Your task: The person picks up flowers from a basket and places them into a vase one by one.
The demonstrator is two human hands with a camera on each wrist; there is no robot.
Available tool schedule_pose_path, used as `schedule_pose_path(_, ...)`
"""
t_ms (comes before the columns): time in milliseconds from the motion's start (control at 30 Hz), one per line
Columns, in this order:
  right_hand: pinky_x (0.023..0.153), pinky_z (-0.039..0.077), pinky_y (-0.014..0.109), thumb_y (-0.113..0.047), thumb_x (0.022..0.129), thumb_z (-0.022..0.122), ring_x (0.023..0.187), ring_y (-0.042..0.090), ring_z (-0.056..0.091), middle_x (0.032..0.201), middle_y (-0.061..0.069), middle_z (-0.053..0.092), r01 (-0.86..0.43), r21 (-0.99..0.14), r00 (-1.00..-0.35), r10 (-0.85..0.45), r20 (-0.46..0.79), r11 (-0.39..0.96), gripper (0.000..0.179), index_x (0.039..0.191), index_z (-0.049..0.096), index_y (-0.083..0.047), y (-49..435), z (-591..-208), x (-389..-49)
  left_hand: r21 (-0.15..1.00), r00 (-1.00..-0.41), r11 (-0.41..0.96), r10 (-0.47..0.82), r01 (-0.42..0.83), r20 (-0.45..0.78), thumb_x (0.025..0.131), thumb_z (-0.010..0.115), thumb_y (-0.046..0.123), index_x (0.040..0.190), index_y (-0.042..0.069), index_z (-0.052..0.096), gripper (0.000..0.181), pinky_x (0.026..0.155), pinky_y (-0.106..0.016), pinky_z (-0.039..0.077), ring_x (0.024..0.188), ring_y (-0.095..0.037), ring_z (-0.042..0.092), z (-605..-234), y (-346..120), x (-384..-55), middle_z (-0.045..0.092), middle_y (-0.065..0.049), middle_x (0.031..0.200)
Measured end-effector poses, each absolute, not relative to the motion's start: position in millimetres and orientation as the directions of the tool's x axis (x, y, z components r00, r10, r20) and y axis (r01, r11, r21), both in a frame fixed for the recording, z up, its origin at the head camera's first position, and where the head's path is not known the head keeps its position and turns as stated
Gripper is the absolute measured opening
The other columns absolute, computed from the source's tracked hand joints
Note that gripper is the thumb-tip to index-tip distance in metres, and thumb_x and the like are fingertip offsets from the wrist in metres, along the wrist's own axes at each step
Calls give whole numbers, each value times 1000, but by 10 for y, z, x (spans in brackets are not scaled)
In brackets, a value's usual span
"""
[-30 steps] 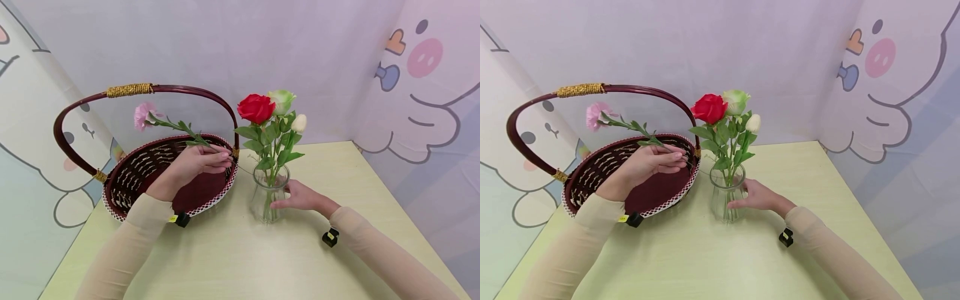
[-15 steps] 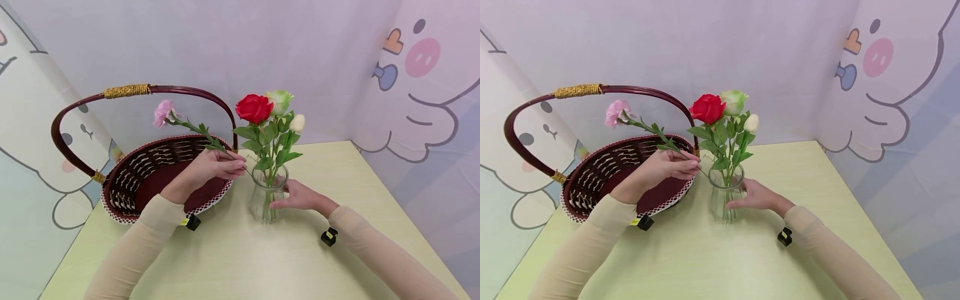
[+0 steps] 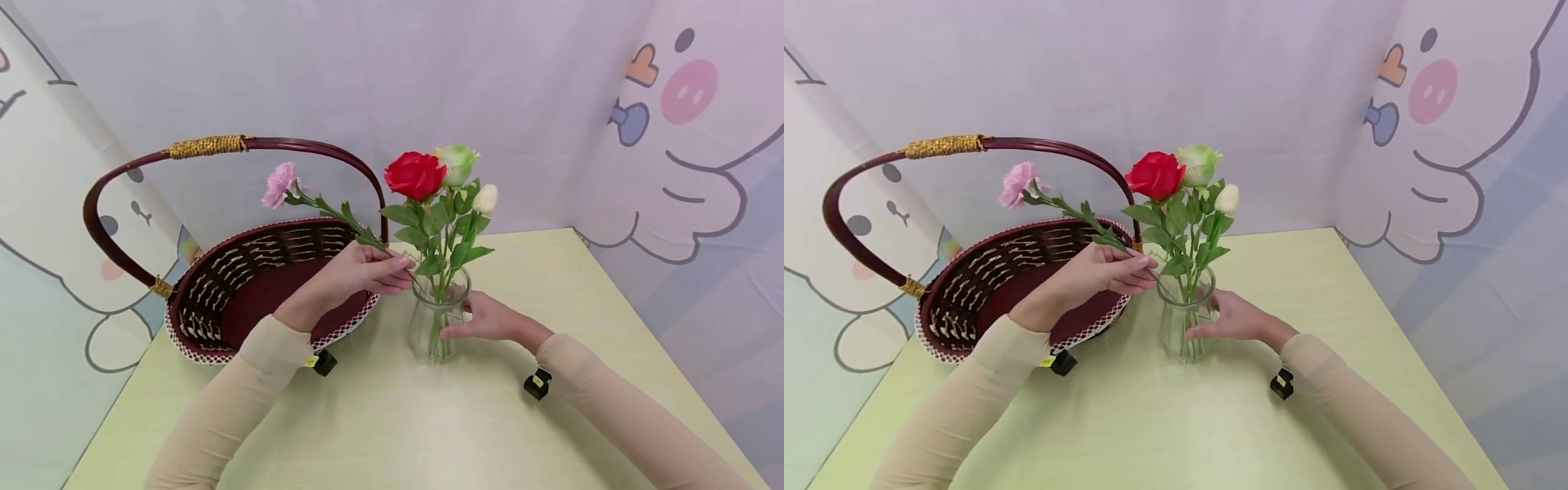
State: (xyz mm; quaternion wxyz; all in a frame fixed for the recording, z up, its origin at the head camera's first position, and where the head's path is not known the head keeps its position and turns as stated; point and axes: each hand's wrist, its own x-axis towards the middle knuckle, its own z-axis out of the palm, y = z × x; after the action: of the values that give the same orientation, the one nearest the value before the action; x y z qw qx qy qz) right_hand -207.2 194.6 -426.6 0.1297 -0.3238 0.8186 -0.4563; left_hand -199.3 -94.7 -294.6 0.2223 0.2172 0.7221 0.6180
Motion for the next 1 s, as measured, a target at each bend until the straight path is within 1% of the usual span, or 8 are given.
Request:
schedule_pose_path(133, 115, 38, 52, -31, 86, 84, 138, 27, 46, 149, 7, 51, -402, -836, -761, -644, 76, 375, 74, 148, 50, -8, 1947, -4272, -2081, 982, -792, 176, 608, 65, -56, 104, 62, 25, 122, -7, 68, 38, 86, -43, 61, 98, -30, 74, -2932, -888, -1984, 74, -19, 107)
schedule_pose_path(233, 115, 38, 49, -33, 85, 85, 138, 25, 46, 149, 5, 52, -394, -837, -766, -640, 69, 381, 75, 147, 50, -9, 1948, -4283, -2086, 978, -781, 190, 623, 84, -54, 105, 61, 25, 121, -7, 68, 37, 85, -42, 62, 98, -29, 74, -2920, -843, -1975, 74, -20, 107)
schedule_pose_path(433, 116, 37, 50, -33, 86, 84, 139, 25, 46, 149, 5, 51, -405, -835, -760, -645, 81, 372, 75, 148, 49, -9, 1958, -4292, -2087, 983, -760, 171, 647, 67, -60, 105, 59, 21, 122, -11, 66, 37, 91, -45, 59, 101, -30, 73, -2900, -759, -1964, 73, -23, 109)
schedule_pose_path(567, 117, 36, 49, -33, 85, 85, 140, 23, 44, 151, 1, 49, -396, -842, -760, -646, 76, 366, 79, 151, 46, -11, 1963, -4290, -2088, 981, -755, 176, 654, 76, -58, 106, 58, 21, 123, -11, 66, 37, 91, -42, 59, 103, -28, 73, -2895, -709, -1965, 70, -25, 116)
schedule_pose_path(633, 117, 35, 50, -33, 85, 85, 141, 23, 43, 153, 1, 48, -388, -848, -762, -643, 74, 362, 81, 152, 45, -11, 1965, -4288, -2086, 981, -751, 176, 657, 76, -60, 106, 59, 21, 124, -10, 67, 37, 90, -40, 59, 104, -28, 72, -2890, -683, -1963, 69, -27, 119)
schedule_pose_path(767, 118, 34, 51, -34, 85, 85, 142, 24, 42, 155, 1, 45, -375, -846, -768, -638, 55, 379, 86, 156, 39, -13, 1964, -4307, -2075, 981, -733, 183, 677, 70, -74, 105, 59, 18, 126, -10, 64, 35, 89, -41, 60, 111, -38, 68, -2870, -618, -1944, 67, -28, 120)
schedule_pose_path(867, 118, 34, 52, -34, 86, 84, 143, 23, 40, 156, -1, 43, -370, -845, -766, -641, 42, 386, 90, 159, 34, -15, 1960, -4321, -2069, 975, -724, 204, 685, 82, -82, 106, 57, 15, 127, -12, 63, 34, 87, -40, 61, 114, -42, 65, -2848, -558, -1931, 67, -27, 118)
schedule_pose_path(1000, 118, 33, 53, -33, 86, 84, 143, 22, 40, 157, -3, 43, -369, -850, -767, -639, 50, 376, 88, 158, 36, -17, 1956, -4313, -2071, 960, -728, 252, 680, 119, -88, 106, 57, 12, 122, -13, 64, 31, 82, -38, 62, 112, -40, 67, -2811, -474, -1926, 68, -27, 115)
